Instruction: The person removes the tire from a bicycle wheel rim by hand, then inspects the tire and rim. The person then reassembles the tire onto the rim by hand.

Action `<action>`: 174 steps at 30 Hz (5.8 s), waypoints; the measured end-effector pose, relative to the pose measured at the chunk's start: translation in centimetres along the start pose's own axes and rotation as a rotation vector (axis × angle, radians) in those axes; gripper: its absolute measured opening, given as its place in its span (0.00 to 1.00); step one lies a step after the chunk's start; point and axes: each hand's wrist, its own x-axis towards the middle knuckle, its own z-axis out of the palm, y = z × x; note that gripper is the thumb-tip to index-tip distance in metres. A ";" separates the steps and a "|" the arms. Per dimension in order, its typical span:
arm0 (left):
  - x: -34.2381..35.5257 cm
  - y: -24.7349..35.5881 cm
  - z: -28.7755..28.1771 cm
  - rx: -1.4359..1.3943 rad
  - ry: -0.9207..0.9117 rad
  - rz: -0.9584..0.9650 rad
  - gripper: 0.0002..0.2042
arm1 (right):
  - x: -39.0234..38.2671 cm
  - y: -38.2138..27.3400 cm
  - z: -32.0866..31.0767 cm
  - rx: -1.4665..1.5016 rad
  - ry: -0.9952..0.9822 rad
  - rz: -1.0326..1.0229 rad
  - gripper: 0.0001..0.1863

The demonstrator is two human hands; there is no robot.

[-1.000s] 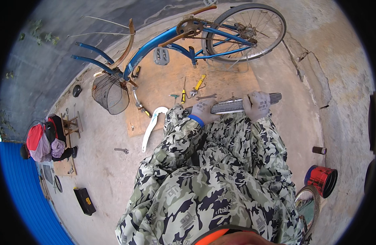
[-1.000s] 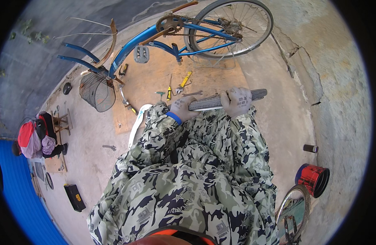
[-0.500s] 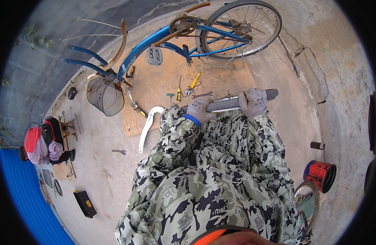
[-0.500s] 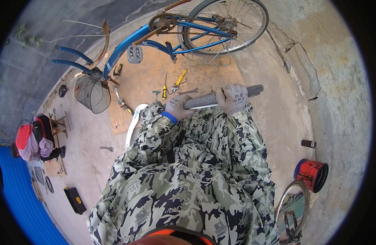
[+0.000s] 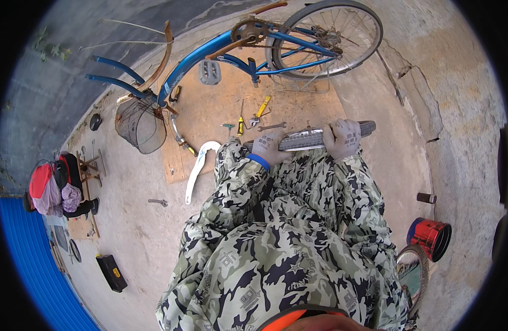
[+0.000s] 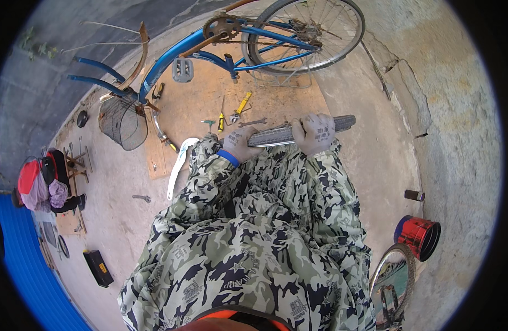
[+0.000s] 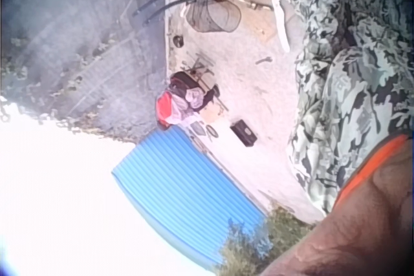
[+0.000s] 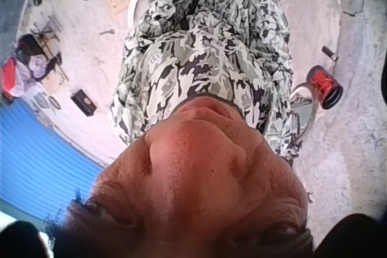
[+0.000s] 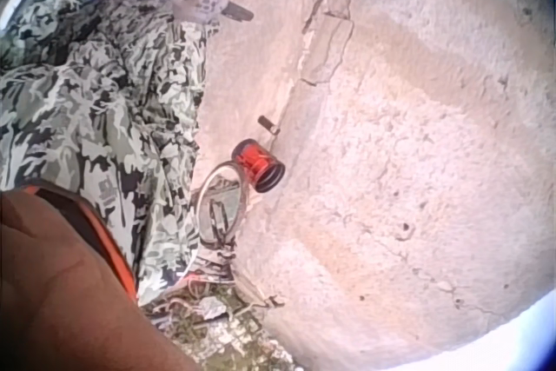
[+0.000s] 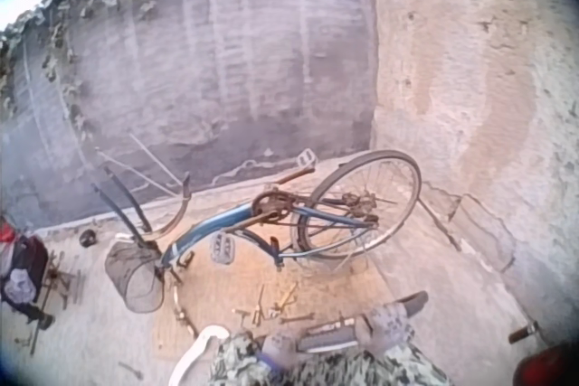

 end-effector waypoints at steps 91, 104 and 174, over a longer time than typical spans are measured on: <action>-16.1 -4.9 -5.8 -0.040 0.345 -0.689 0.23 | -0.2 2.1 3.7 -0.086 -0.083 0.062 0.14; -9.2 -14.2 -9.1 0.382 0.149 -0.884 0.22 | -0.1 1.0 3.6 -0.072 -0.113 0.118 0.15; -16.8 0.7 -7.9 -1.970 0.308 -0.149 0.29 | 3.7 0.2 -8.9 -0.035 -0.079 0.161 0.16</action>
